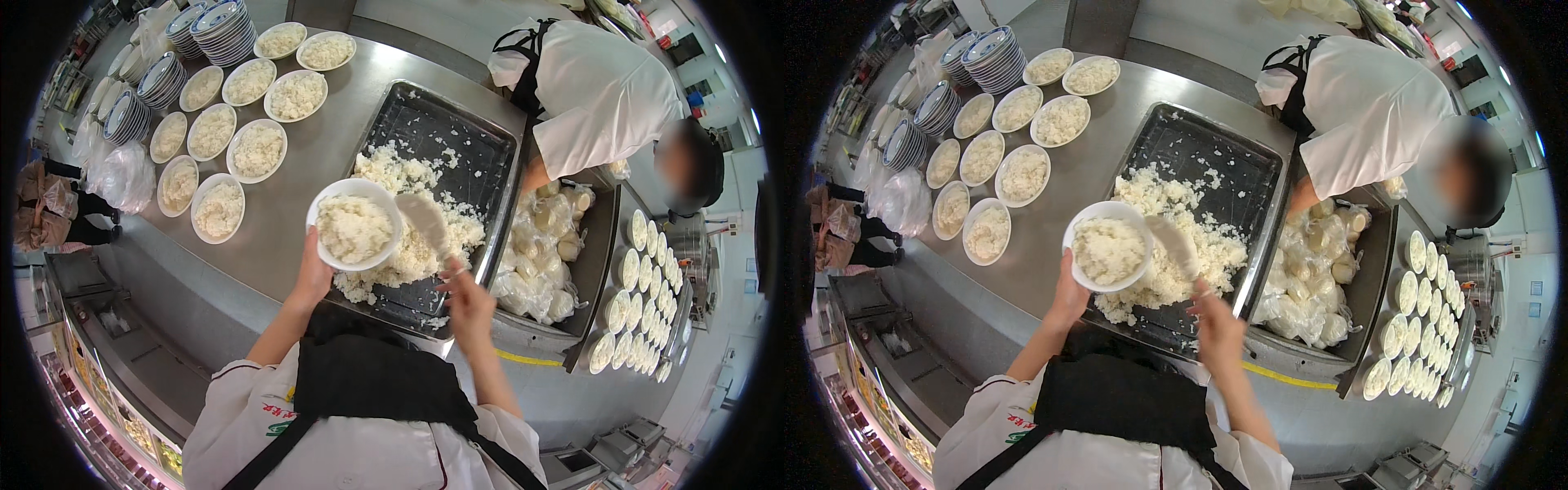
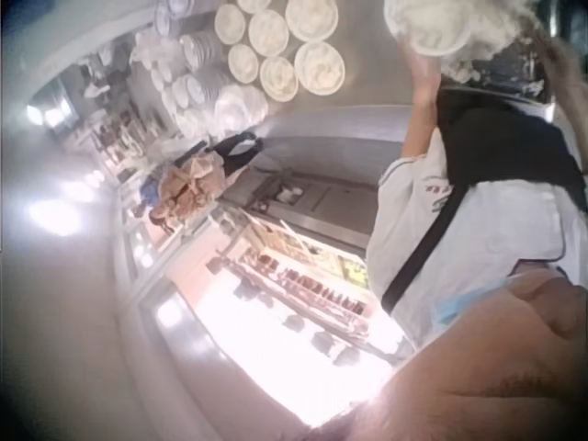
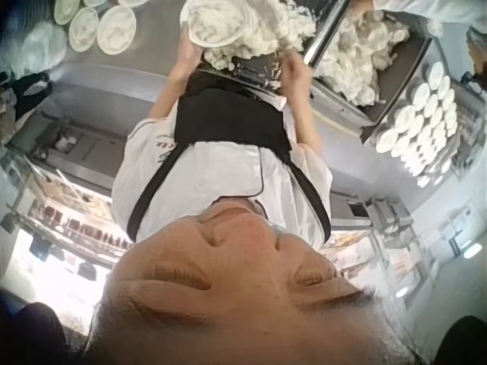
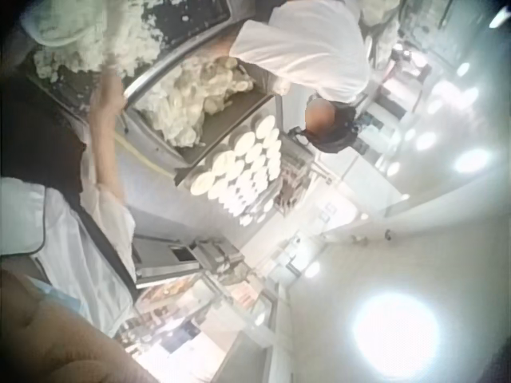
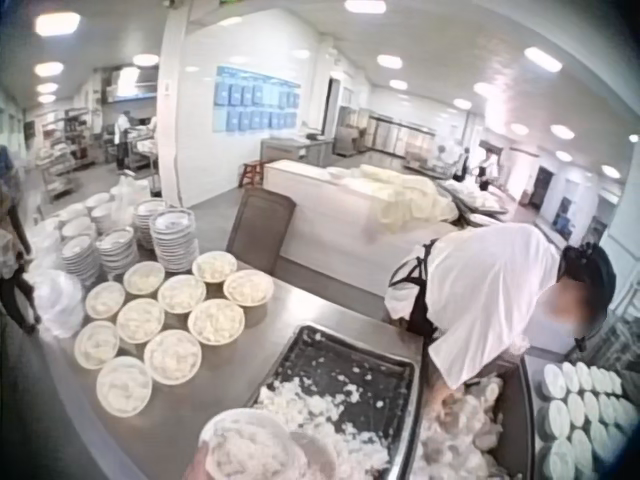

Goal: The person scoops cooked white rice from a large metal tray into small white bowls using a plastic rice paddle. They repeatedly fill bowls and place them on the stainless steel counter next to stacks of empty bowls.

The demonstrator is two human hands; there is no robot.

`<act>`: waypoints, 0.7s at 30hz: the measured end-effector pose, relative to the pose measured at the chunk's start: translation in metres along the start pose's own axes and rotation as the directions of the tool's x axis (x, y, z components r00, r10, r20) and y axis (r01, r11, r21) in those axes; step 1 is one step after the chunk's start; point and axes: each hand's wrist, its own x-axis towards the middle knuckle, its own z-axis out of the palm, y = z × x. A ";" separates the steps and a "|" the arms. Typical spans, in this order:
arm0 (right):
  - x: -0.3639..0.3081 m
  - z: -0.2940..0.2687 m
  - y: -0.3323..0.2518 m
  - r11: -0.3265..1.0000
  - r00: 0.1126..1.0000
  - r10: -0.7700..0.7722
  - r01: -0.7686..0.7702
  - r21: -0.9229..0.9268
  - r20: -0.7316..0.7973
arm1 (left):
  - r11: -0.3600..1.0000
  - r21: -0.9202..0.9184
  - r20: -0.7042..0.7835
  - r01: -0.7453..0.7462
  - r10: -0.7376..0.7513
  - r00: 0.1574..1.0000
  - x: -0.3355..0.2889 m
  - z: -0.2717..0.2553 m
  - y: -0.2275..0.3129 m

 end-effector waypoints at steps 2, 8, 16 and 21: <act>0.019 -0.032 0.015 0.995 0.994 0.097 -0.097 -0.003 -0.053 | 1.000 -0.020 -0.072 0.014 -0.015 0.997 -0.006 -0.015 0.006; 0.078 -0.090 0.082 0.930 0.959 0.281 -0.268 -0.250 0.018 | 0.999 -0.044 -0.207 -0.002 -0.007 0.978 -0.023 -0.054 0.008; 0.106 -0.111 0.098 0.769 0.614 0.567 -0.633 -0.086 0.550 | 0.999 -0.035 -0.189 0.011 -0.018 0.982 -0.043 -0.054 0.020; 0.078 -0.062 0.129 0.661 0.697 0.462 -0.683 0.312 0.548 | 0.999 -0.020 -0.138 0.045 -0.048 0.989 -0.042 -0.047 0.022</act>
